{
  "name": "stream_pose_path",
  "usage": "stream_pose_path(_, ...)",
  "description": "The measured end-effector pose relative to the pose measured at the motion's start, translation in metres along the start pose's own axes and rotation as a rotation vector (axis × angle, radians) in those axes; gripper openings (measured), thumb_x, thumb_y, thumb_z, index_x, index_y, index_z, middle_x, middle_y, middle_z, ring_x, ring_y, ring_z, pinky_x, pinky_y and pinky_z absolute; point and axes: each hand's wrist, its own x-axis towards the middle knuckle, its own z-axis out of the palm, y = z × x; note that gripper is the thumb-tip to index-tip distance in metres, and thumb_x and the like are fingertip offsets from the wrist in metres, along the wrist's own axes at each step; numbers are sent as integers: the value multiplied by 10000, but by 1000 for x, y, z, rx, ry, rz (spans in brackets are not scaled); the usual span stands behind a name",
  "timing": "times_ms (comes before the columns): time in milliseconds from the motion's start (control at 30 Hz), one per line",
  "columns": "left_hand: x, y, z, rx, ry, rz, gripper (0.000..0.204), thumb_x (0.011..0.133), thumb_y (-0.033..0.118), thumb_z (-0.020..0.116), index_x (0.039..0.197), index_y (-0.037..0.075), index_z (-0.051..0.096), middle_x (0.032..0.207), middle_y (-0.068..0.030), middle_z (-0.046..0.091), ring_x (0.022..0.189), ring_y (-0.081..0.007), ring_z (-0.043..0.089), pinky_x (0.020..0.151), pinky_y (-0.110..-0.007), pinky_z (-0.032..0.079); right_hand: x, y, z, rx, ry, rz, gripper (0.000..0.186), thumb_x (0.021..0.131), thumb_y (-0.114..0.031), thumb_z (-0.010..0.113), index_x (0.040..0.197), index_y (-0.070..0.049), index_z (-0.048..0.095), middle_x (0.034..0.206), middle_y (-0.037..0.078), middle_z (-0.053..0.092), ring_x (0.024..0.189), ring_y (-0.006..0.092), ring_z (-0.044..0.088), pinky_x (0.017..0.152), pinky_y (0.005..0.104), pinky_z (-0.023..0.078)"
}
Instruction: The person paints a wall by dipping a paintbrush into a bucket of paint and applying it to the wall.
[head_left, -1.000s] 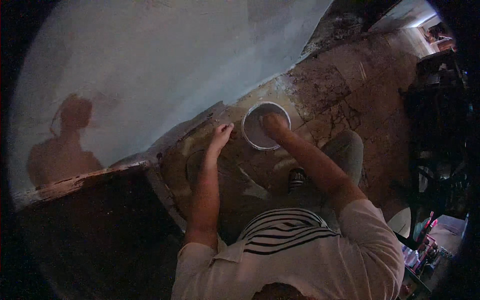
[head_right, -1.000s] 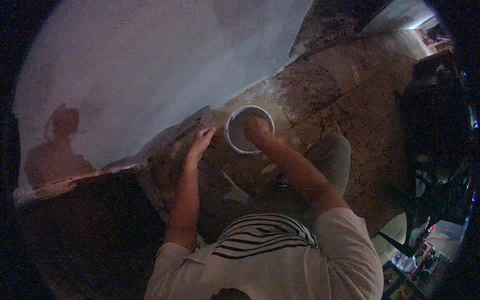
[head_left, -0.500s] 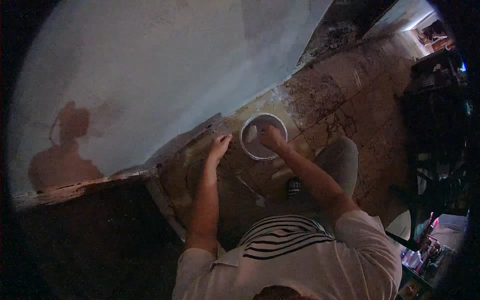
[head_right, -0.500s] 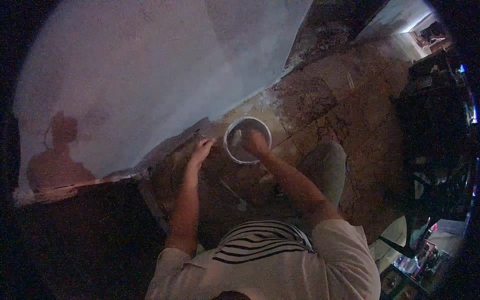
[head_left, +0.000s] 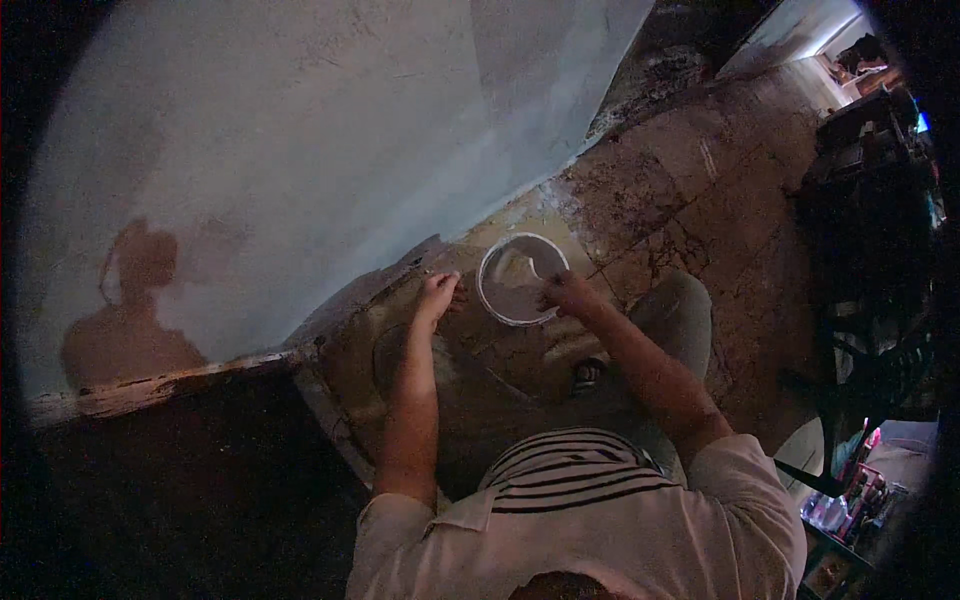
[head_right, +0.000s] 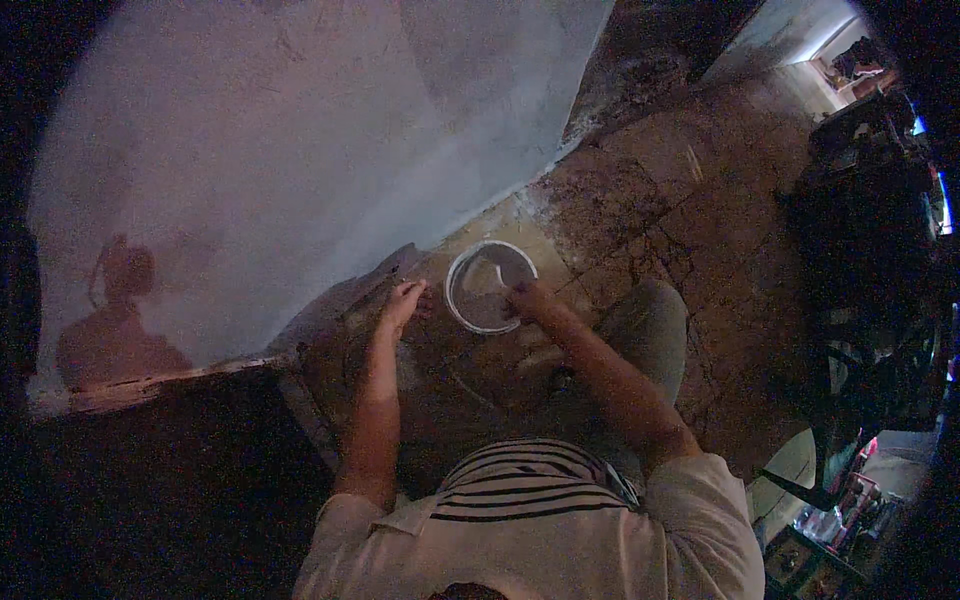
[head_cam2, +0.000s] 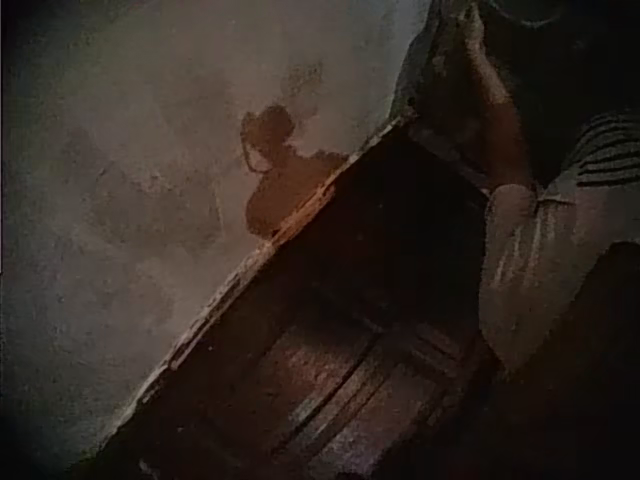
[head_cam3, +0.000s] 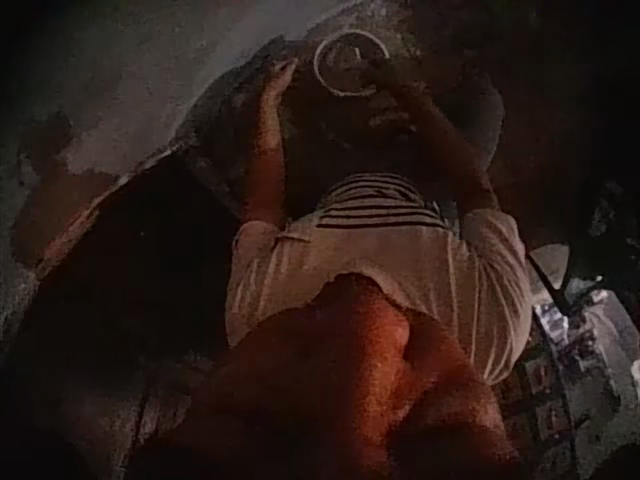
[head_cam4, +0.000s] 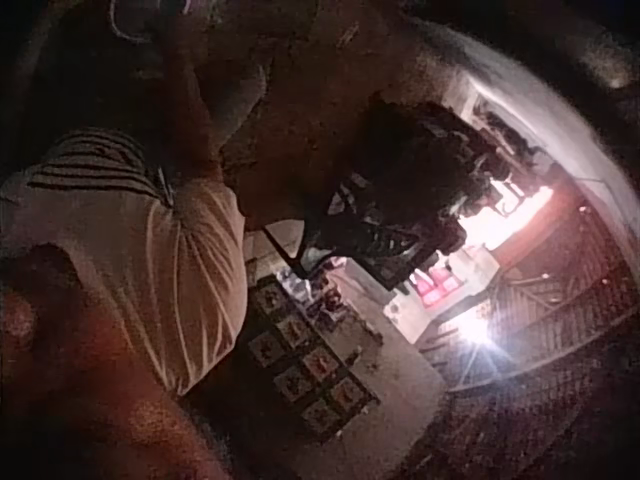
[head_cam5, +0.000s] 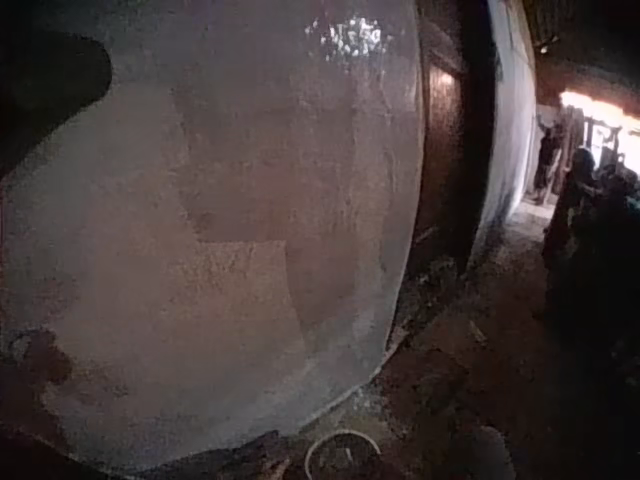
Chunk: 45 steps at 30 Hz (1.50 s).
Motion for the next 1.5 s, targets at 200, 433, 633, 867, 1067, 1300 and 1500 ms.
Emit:
stream_pose_path(200, -14, 22, 10, 113, 89, -33, 366, 884, 341, 516, 967, -13, 564, 826, -83, 601, 724, -176, 621, 578, -318, 528, -8, 4, -13, -49, 68, 81, 320, 870, -255, 479, 1097, -29, 470, 793, 83, 594, 629, 148, 575, 474, 303, 425)
stream_pose_path(433, -9, 6, 1, 121, 103, 26, 354, 874, 365, 527, 927, 19, 579, 812, -65, 602, 677, -159, 602, 546, -286, 496, -22, 6, -10, -78, 147, -97, 384, 857, -277, 547, 1117, 0, 496, 748, 103, 610, 606, 182, 578, 548, 318, 480)
stream_pose_path(633, 1, -3, -7, 83, 107, -25, 347, 872, 368, 531, 934, 31, 581, 828, -58, 603, 696, -155, 603, 537, -291, 489, -3, 34, -10, -217, 154, -151, 319, 851, -261, 551, 1039, -3, 551, 721, 109, 610, 616, 178, 575, 563, 338, 472)
stream_pose_path(867, -3, 2, -1, 276, 177, -9, 374, 879, 386, 513, 1000, 37, 565, 877, -61, 612, 755, -192, 610, 711, -367, 488, -15, 15, -16, -147, 161, -35, 332, 860, -290, 533, 1039, -11, 554, 680, 51, 568, 575, 133, 524, 507, 295, 427)
stream_pose_path(1067, 1, -7, -6, -51, -20, -47, 323, 897, 329, 487, 986, 34, 582, 906, -70, 623, 791, -205, 605, 838, -389, 431, 3, 9, -24, 335, 92, -197, 286, 870, -320, 530, 990, -62, 556, 632, -15, 489, 499, 72, 413, 438, 242, 335)
stream_pose_path(1300, -29, 12, -4, 155, 199, -31, 312, 893, 294, 481, 878, 10, 609, 871, -69, 619, 787, -205, 600, 766, -358, 447, 77, -48, -23, 22, 201, -54, 272, 860, -306, 509, 860, -40, 567, 582, 18, 502, 464, 98, 438, 422, 260, 349)
stream_pose_path(1500, -3, -25, -13, 279, 174, 170, 346, 887, 324, 500, 934, -7, 589, 886, -73, 621, 786, -213, 606, 704, -355, 469, 128, -60, -28, -221, 279, -13, 264, 858, -285, 503, 813, -37, 581, 588, 36, 522, 471, 112, 452, 414, 272, 350)
